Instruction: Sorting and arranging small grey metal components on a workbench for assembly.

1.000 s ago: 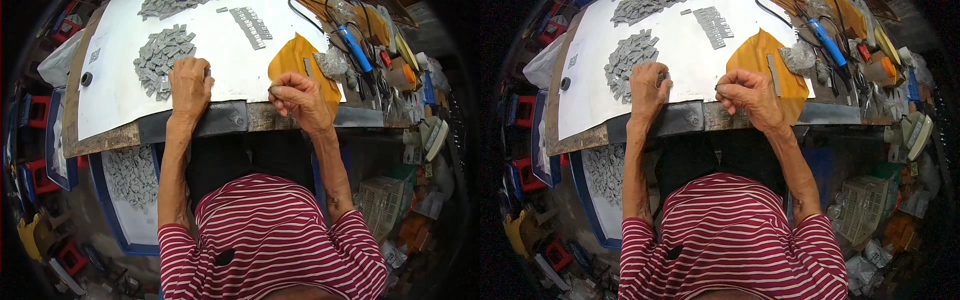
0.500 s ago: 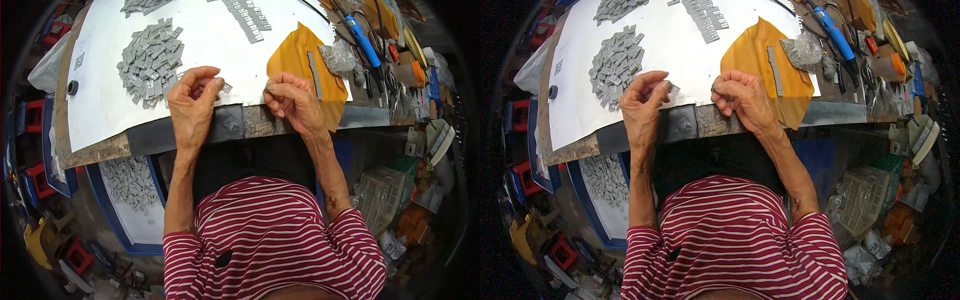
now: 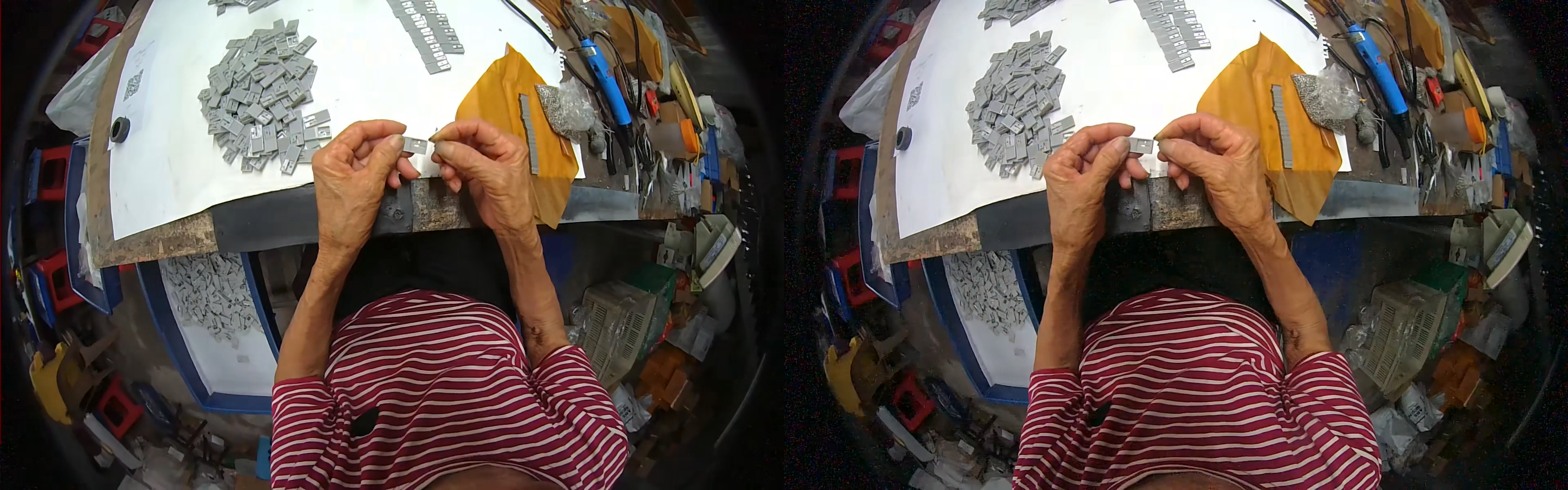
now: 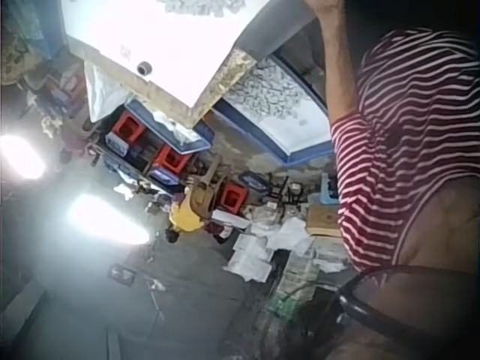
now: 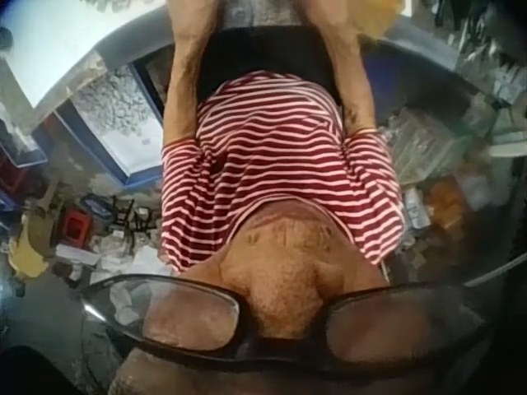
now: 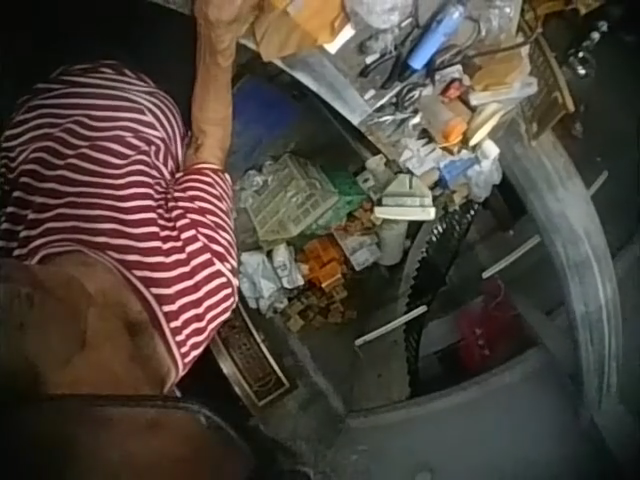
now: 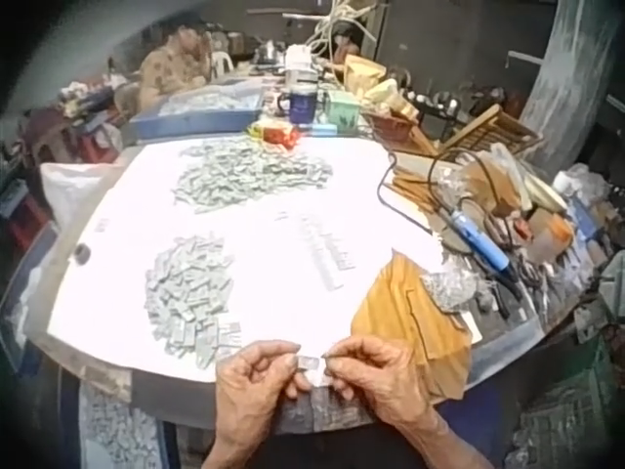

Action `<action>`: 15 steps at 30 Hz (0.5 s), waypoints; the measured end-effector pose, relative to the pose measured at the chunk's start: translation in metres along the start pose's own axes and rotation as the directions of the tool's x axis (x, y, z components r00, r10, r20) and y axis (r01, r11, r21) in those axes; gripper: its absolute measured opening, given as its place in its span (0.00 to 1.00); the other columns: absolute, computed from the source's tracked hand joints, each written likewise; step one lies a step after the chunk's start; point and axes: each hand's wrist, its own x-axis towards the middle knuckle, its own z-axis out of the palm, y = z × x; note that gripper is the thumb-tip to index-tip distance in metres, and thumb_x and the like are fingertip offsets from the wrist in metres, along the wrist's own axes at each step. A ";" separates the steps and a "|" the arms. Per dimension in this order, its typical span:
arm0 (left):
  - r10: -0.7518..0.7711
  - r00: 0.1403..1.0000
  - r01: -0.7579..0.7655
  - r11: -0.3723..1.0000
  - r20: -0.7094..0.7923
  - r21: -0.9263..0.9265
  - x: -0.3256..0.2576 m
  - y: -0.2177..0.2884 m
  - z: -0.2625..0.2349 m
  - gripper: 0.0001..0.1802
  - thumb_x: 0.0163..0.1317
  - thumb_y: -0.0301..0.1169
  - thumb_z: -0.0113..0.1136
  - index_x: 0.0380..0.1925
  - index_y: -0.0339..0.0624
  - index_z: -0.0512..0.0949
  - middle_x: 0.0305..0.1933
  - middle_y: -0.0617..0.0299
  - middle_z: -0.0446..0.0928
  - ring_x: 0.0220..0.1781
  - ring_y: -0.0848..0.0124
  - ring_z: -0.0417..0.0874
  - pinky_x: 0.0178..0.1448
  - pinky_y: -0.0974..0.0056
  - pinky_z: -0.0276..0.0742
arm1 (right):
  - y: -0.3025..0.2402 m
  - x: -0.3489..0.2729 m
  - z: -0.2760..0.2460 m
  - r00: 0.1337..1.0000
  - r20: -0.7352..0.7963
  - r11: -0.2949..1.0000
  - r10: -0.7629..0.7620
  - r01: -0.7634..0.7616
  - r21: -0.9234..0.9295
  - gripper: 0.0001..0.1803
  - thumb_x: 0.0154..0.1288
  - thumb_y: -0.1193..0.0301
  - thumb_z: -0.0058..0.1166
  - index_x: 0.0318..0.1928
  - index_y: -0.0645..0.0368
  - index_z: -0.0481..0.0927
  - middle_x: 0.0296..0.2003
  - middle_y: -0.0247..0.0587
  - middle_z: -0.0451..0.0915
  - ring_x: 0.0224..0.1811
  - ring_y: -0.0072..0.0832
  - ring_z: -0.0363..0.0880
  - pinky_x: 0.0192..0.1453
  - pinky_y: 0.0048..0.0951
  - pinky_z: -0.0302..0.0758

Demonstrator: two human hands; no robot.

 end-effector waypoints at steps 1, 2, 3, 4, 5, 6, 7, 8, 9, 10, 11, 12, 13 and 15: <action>0.001 1.000 -0.001 1.000 -0.001 0.004 0.000 -0.001 -0.001 0.09 0.59 0.24 0.53 0.37 0.28 0.75 0.23 0.61 0.77 0.23 0.81 0.75 0.26 0.80 0.68 | 0.001 0.001 0.001 1.000 0.002 1.000 -0.010 0.010 -0.012 0.06 0.56 0.77 0.54 0.34 0.66 0.77 0.23 0.35 0.76 0.21 0.15 0.72 0.24 0.14 0.69; 0.003 1.000 -0.003 1.000 0.000 0.008 0.000 -0.001 -0.002 0.09 0.59 0.24 0.53 0.37 0.28 0.75 0.23 0.61 0.77 0.23 0.81 0.75 0.26 0.79 0.68 | 0.001 0.001 0.000 1.000 0.002 1.000 -0.009 0.009 -0.016 0.06 0.56 0.77 0.54 0.34 0.66 0.77 0.23 0.35 0.76 0.21 0.15 0.72 0.24 0.14 0.69; 0.003 1.000 -0.003 1.000 0.000 0.004 -0.001 -0.001 -0.001 0.09 0.59 0.24 0.53 0.37 0.28 0.75 0.23 0.61 0.77 0.23 0.81 0.75 0.26 0.79 0.68 | 0.001 0.002 -0.001 1.000 0.023 0.999 0.004 -0.002 -0.054 0.06 0.56 0.77 0.55 0.35 0.66 0.76 0.24 0.35 0.76 0.21 0.15 0.72 0.24 0.14 0.69; 0.005 1.000 -0.005 1.000 -0.005 0.020 -0.001 0.001 0.001 0.09 0.59 0.24 0.53 0.38 0.28 0.75 0.22 0.60 0.77 0.22 0.81 0.74 0.27 0.79 0.68 | 0.000 0.003 -0.002 0.999 0.042 0.996 0.017 -0.013 -0.091 0.06 0.56 0.77 0.55 0.35 0.66 0.76 0.24 0.35 0.76 0.22 0.15 0.72 0.24 0.13 0.69; 0.006 1.000 -0.006 0.999 -0.010 0.038 -0.002 0.002 0.001 0.10 0.58 0.24 0.54 0.38 0.29 0.76 0.22 0.60 0.77 0.22 0.81 0.73 0.28 0.79 0.67 | 0.000 0.005 -0.002 0.999 0.041 0.996 0.019 -0.015 -0.092 0.06 0.56 0.77 0.55 0.35 0.66 0.76 0.24 0.35 0.76 0.22 0.15 0.72 0.24 0.13 0.69; 0.004 1.000 -0.004 0.999 -0.010 0.037 -0.002 0.002 0.002 0.10 0.58 0.24 0.54 0.38 0.29 0.76 0.22 0.60 0.77 0.22 0.81 0.73 0.28 0.79 0.67 | 0.000 0.006 -0.004 0.998 0.058 0.993 0.031 -0.024 -0.113 0.07 0.56 0.77 0.55 0.36 0.66 0.75 0.24 0.34 0.76 0.22 0.15 0.73 0.23 0.13 0.69; 0.010 1.000 -0.009 0.998 -0.013 0.067 -0.003 0.002 0.003 0.09 0.58 0.24 0.54 0.38 0.30 0.76 0.22 0.61 0.77 0.22 0.81 0.73 0.28 0.79 0.67 | 0.000 0.006 -0.005 0.996 0.075 0.990 0.044 -0.034 -0.134 0.08 0.56 0.77 0.56 0.36 0.66 0.75 0.24 0.34 0.76 0.22 0.15 0.73 0.23 0.13 0.70; 0.016 1.000 -0.014 0.995 -0.016 0.096 -0.003 0.002 0.004 0.09 0.59 0.24 0.54 0.38 0.31 0.77 0.21 0.62 0.76 0.23 0.81 0.74 0.28 0.79 0.67 | 0.000 0.007 -0.006 0.996 0.073 0.990 0.046 -0.036 -0.134 0.08 0.56 0.77 0.56 0.36 0.66 0.75 0.24 0.34 0.76 0.22 0.15 0.73 0.23 0.13 0.70; 0.013 1.000 -0.011 0.995 -0.015 0.097 -0.003 0.003 0.004 0.09 0.59 0.24 0.54 0.38 0.31 0.77 0.21 0.62 0.76 0.23 0.81 0.74 0.28 0.79 0.67 | 0.000 0.007 -0.007 0.995 0.086 0.987 0.043 -0.029 -0.161 0.07 0.57 0.76 0.55 0.36 0.66 0.75 0.24 0.35 0.76 0.21 0.15 0.73 0.22 0.12 0.69; 0.024 1.000 -0.022 0.987 -0.009 0.160 -0.005 0.005 0.005 0.08 0.59 0.23 0.53 0.37 0.31 0.77 0.23 0.63 0.76 0.24 0.81 0.75 0.28 0.79 0.69 | 0.000 0.007 -0.008 0.994 0.099 0.982 0.040 -0.021 -0.188 0.07 0.58 0.75 0.55 0.36 0.66 0.75 0.24 0.35 0.76 0.21 0.15 0.72 0.21 0.12 0.68; 0.035 0.999 -0.034 0.974 -0.003 0.224 -0.005 0.007 0.006 0.08 0.59 0.23 0.53 0.37 0.31 0.76 0.24 0.63 0.76 0.24 0.81 0.76 0.27 0.78 0.70 | 0.000 0.008 -0.009 0.994 0.098 0.982 0.042 -0.024 -0.186 0.07 0.58 0.75 0.55 0.36 0.66 0.75 0.24 0.35 0.76 0.21 0.15 0.72 0.21 0.12 0.68; 0.032 0.999 -0.031 0.974 -0.003 0.225 -0.005 0.005 0.006 0.08 0.59 0.23 0.53 0.37 0.31 0.76 0.24 0.63 0.76 0.24 0.81 0.76 0.27 0.78 0.70 | 0.000 0.008 -0.009 0.993 0.101 0.983 0.055 -0.037 -0.178 0.07 0.58 0.75 0.55 0.36 0.66 0.75 0.24 0.35 0.76 0.21 0.14 0.72 0.21 0.12 0.68; 0.069 0.998 -0.068 0.972 0.000 0.227 -0.005 0.002 0.007 0.07 0.59 0.23 0.53 0.36 0.31 0.77 0.24 0.63 0.76 0.24 0.81 0.76 0.27 0.78 0.70 | 0.000 0.009 -0.010 0.992 0.105 0.984 0.068 -0.050 -0.170 0.08 0.58 0.75 0.55 0.36 0.66 0.75 0.24 0.35 0.76 0.21 0.14 0.72 0.21 0.11 0.67; 0.103 0.995 -0.102 0.968 0.007 0.229 -0.004 0.001 0.008 0.07 0.59 0.23 0.53 0.35 0.32 0.77 0.24 0.63 0.76 0.24 0.80 0.76 0.28 0.77 0.70 | 0.001 0.010 -0.015 0.989 0.123 0.988 0.084 -0.066 -0.142 0.07 0.58 0.76 0.55 0.36 0.66 0.75 0.24 0.35 0.76 0.21 0.14 0.73 0.22 0.11 0.69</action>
